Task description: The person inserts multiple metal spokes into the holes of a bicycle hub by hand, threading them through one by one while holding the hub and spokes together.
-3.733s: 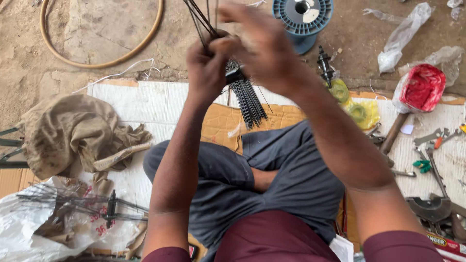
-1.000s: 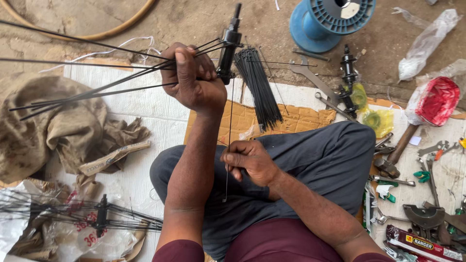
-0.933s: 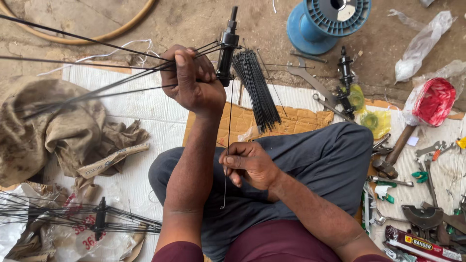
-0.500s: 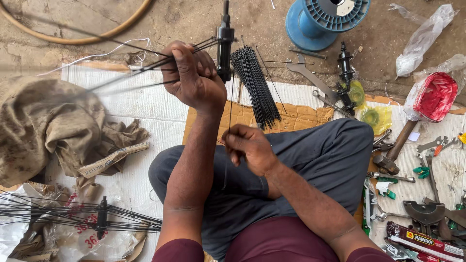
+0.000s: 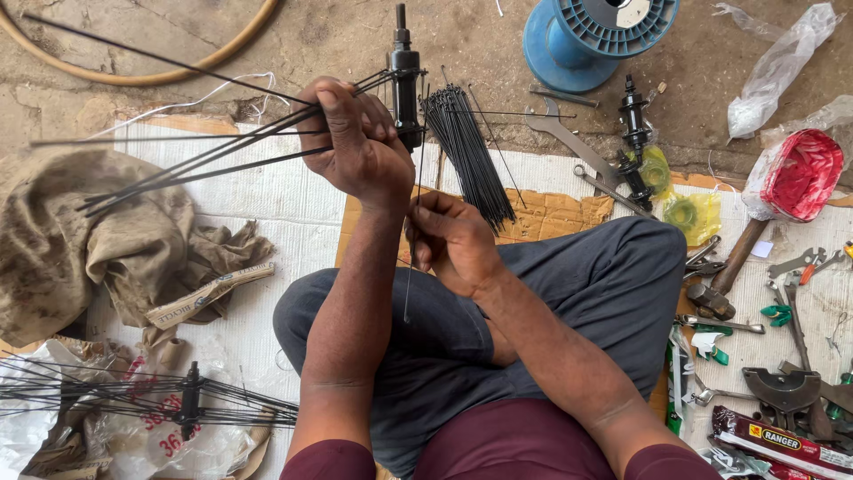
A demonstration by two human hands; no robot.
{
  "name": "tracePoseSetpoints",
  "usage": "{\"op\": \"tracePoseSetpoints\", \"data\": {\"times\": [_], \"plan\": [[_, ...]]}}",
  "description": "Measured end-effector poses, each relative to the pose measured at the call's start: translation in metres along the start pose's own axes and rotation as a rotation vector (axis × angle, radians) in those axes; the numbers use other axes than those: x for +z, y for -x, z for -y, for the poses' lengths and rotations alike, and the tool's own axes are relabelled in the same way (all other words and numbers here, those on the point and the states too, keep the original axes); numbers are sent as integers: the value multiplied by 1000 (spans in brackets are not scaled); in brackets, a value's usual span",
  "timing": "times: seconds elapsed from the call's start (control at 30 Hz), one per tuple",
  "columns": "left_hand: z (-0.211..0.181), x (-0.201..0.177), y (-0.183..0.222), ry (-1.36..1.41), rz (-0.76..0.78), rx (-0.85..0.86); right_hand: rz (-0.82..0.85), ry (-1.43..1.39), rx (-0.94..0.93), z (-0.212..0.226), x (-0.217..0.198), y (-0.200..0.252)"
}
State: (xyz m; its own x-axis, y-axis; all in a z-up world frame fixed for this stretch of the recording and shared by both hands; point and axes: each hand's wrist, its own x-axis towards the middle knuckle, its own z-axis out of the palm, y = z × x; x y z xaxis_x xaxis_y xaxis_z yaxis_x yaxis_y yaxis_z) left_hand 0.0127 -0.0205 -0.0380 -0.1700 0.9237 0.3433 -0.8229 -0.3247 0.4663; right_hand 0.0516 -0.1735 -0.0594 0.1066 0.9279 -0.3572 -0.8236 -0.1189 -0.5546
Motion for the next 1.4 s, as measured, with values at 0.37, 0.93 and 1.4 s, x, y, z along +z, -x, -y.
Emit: {"op": "tracePoseSetpoints", "data": {"times": [0.37,0.93,1.4], "plan": [[-2,7,9,-25,-10,-111,-244,75,-233,27,-21,-47],[-33,5,-11,-441,562,-287,-560,443,-670,103,-98,-65],[-53,11,-24,-694,582,11,-541,1557,-162,112,-116,33]]}}
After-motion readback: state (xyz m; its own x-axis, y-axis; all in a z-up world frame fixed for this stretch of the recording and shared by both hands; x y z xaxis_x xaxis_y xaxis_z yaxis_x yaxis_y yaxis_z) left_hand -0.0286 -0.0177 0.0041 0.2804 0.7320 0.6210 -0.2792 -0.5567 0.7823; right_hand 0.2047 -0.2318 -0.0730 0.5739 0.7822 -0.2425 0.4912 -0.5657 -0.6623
